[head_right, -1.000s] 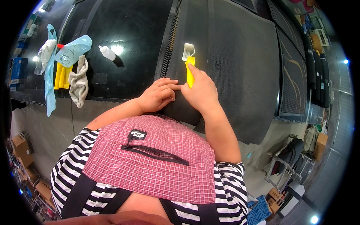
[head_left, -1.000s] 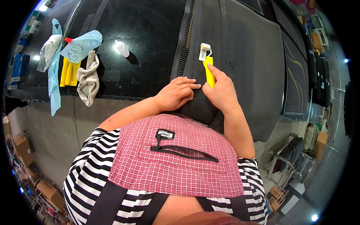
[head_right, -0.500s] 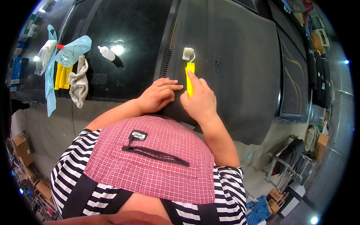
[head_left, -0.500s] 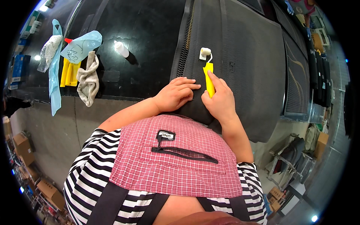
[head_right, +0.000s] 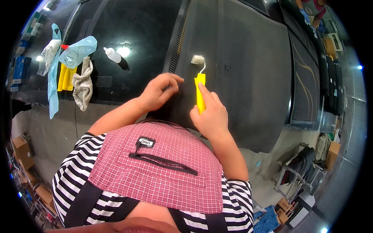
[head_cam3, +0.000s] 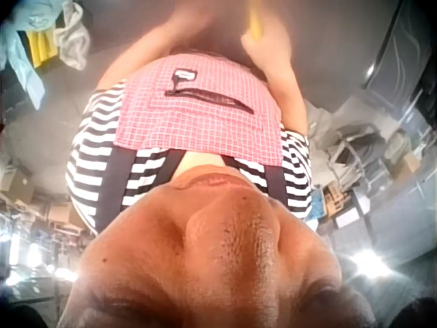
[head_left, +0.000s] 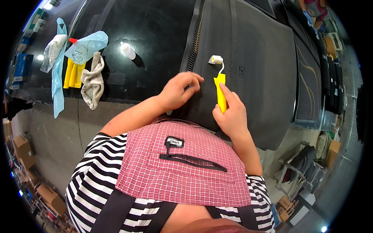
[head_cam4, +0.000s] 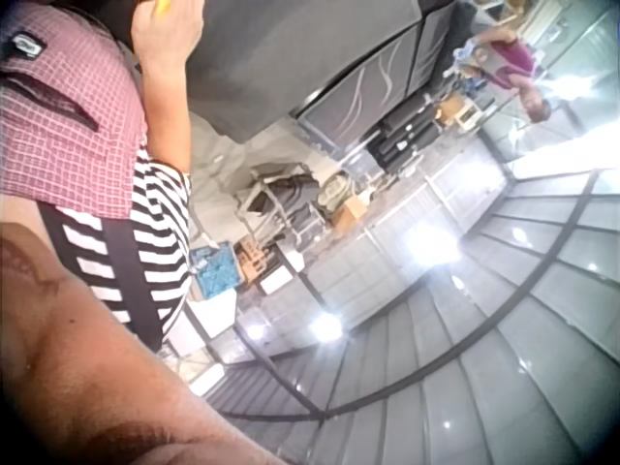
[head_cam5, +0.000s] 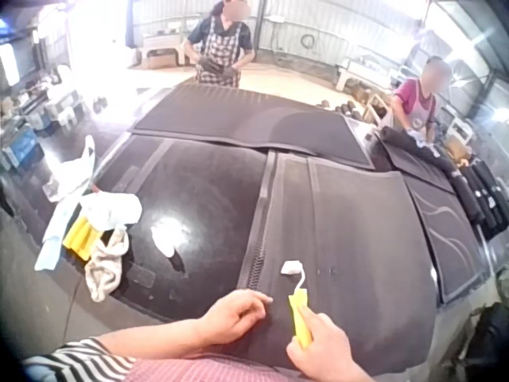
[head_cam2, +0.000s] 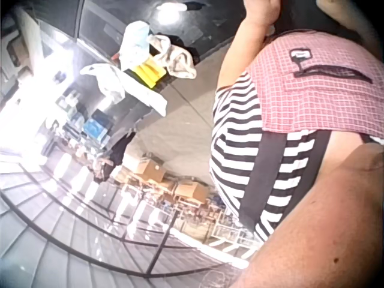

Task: The person assembles car floor mats by applying adhesive from a bottle to the edges of a black mat and pressing down a smaller mesh insert. They use a yellow roller tool to smooth the insert and ensure it adheres properly. The process is repeated for multiple mats in a workshop setting.

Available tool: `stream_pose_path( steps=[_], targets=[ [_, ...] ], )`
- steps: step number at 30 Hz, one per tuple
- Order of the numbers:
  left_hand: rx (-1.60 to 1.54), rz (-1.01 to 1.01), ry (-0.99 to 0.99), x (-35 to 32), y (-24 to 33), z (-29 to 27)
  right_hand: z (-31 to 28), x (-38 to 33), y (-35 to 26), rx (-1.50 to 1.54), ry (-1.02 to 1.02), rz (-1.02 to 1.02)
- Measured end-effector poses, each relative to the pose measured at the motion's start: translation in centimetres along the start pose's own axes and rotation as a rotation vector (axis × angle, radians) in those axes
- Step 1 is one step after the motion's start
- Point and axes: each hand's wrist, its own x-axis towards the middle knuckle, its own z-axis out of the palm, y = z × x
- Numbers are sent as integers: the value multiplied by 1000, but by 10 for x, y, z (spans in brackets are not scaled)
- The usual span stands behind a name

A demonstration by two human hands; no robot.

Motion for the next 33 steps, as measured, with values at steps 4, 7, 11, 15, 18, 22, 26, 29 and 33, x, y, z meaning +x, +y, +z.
stream_pose_path(
  steps=[4,7,11,15,18,22,26,29,33],
  targets=[
    [-41,-119,63,16,-6,-12,-14,-17,-10,52,-1,-2],
    [-43,-122,60,19,-15,-11,-23,-26,-15,72,-13,-9],
    [-39,-141,73,16,-19,-3,-19,-24,-10,71,-9,-46],
    [2,-113,82,15,-21,0,-9,-13,-5,43,-10,-31],
    [40,-83,81,15,-23,0,-4,-6,-4,36,-16,-24],
    [124,-47,31,16,-23,-1,-2,-3,-3,21,-8,-24],
    [183,41,28,23,-24,1,-3,1,0,11,-3,-25],
    [189,30,22,29,-23,2,-4,4,1,7,-5,-24],
    [180,29,11,31,-24,4,-14,-6,-8,7,-14,-17]
  ],
)
